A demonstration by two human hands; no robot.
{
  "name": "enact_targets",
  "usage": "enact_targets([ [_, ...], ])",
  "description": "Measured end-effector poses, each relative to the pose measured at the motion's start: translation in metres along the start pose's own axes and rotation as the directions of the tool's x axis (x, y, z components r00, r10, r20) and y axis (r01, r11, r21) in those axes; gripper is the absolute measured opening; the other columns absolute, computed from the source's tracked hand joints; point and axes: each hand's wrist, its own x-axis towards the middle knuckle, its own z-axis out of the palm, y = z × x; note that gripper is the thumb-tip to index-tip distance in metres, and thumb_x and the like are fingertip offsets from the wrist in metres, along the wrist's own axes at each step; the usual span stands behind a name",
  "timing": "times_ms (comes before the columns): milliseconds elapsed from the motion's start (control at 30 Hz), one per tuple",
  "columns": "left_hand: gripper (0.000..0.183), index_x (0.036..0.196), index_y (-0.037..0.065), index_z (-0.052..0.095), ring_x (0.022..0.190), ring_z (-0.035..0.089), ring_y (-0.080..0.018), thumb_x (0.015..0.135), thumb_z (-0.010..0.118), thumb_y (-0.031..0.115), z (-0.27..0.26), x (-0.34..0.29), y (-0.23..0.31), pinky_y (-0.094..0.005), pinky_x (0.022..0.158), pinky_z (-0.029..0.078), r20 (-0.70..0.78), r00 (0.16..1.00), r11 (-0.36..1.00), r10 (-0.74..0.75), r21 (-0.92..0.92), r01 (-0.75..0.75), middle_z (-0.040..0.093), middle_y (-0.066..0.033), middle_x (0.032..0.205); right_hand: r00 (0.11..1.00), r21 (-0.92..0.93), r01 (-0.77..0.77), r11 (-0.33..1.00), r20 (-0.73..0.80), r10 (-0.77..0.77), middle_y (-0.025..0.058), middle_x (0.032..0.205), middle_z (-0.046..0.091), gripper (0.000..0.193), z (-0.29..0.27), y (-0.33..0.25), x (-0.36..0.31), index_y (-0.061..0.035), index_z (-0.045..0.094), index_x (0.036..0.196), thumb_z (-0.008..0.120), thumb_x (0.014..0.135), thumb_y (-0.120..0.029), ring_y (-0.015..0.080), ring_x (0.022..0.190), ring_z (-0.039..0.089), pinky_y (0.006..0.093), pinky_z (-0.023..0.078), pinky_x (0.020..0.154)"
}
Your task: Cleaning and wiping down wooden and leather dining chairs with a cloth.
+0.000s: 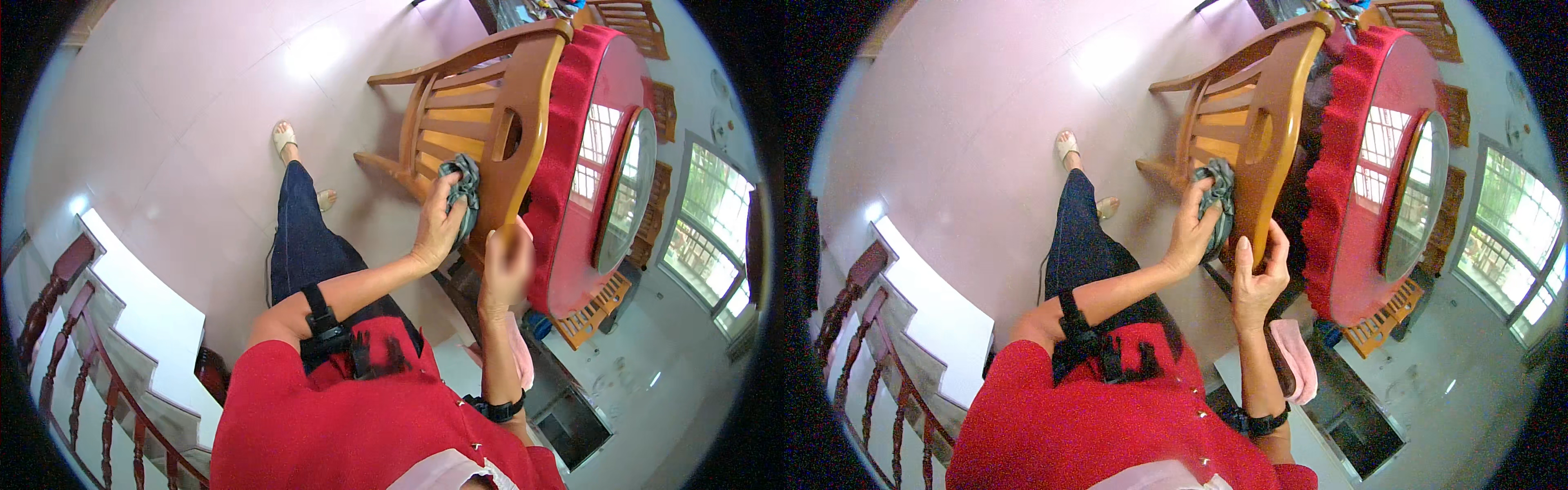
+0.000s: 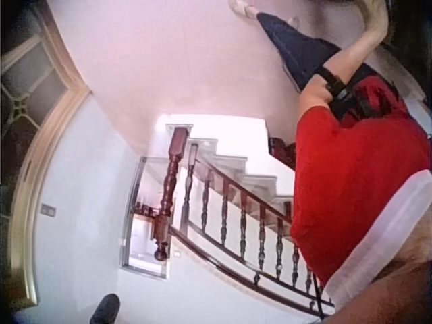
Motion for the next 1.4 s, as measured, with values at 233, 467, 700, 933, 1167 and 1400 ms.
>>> enact_targets([
  [233,0.038,0.125,0.001,0.043,0.111,0.050,-0.0259,0.088,0.050,0.009,-0.005,0.028,-0.027,-0.0336,0.096,0.037,0.069,0.996,0.989,-0.064,0.140,0.054,0.053,-0.0158,0.119,0.994,-0.141,0.074,0.987,-0.074,-0.085,0.0094,0.104,0.061,0.034,0.006,0.008,-0.005,0.0011,0.052,0.119,0.060,0.088,-0.013,0.0142,0.092,0.058,0.0277,0.046,0.081],
  [467,0.044,0.130,0.006,0.036,0.102,0.055,-0.0260,0.087,0.046,0.006,-0.015,0.057,-0.069,-0.0336,0.090,0.043,0.077,0.995,0.910,-0.063,0.415,0.025,0.055,-0.0155,0.112,0.973,-0.129,-0.050,0.990,-0.232,0.019,0.0121,0.093,0.066,0.019,0.014,0.003,-0.007,-0.0008,0.064,0.102,0.057,0.086,-0.007,0.0197,0.083,0.063,0.0302,0.049,0.074],
  [700,0.044,0.127,0.003,0.039,0.120,0.045,-0.0337,0.085,0.051,0.009,-0.056,0.068,-0.055,-0.0370,0.101,0.034,0.444,0.792,0.906,-0.418,0.266,0.330,0.047,-0.0201,0.125,0.817,0.066,-0.344,0.937,-0.471,0.334,0.0079,0.087,0.066,0.023,0.025,-0.004,-0.021,0.0021,0.066,0.096,0.049,0.094,-0.014,0.0129,0.078,0.061,0.0267,0.048,0.073],
  [933,0.040,0.124,0.005,0.044,0.113,0.049,-0.0268,0.087,0.054,0.016,-0.111,0.112,-0.014,-0.0325,0.096,0.037,0.610,0.633,0.864,-0.477,0.458,0.210,0.049,-0.0135,0.121,0.631,0.077,-0.473,0.878,-0.666,0.399,0.0027,0.084,0.062,0.034,0.023,0.006,-0.039,0.0010,0.065,0.097,0.044,0.098,-0.026,0.0081,0.075,0.053,0.0225,0.042,0.070],
  [1167,0.039,0.123,0.006,0.046,0.108,0.050,-0.0260,0.087,0.054,0.017,-0.162,0.179,-0.063,-0.0320,0.095,0.037,0.650,0.592,0.869,-0.477,0.449,0.208,0.050,-0.0130,0.115,0.451,-0.031,-0.547,0.837,-0.853,0.263,0.0065,0.087,0.063,0.035,0.033,-0.001,-0.043,0.0002,0.063,0.096,0.041,0.094,-0.027,0.0155,0.079,0.057,0.0278,0.045,0.074],
  [1400,0.038,0.124,0.003,0.045,0.105,0.050,-0.0225,0.089,0.053,0.014,-0.151,0.242,-0.137,-0.0297,0.094,0.038,0.664,0.619,0.906,-0.420,0.346,0.244,0.050,-0.0121,0.113,-0.071,0.117,-0.229,0.966,-0.992,0.104,0.0151,0.123,0.050,0.048,0.038,0.021,-0.069,-0.0027,0.050,0.121,0.045,0.088,-0.037,0.0294,0.114,0.048,0.0442,0.040,0.098],
])
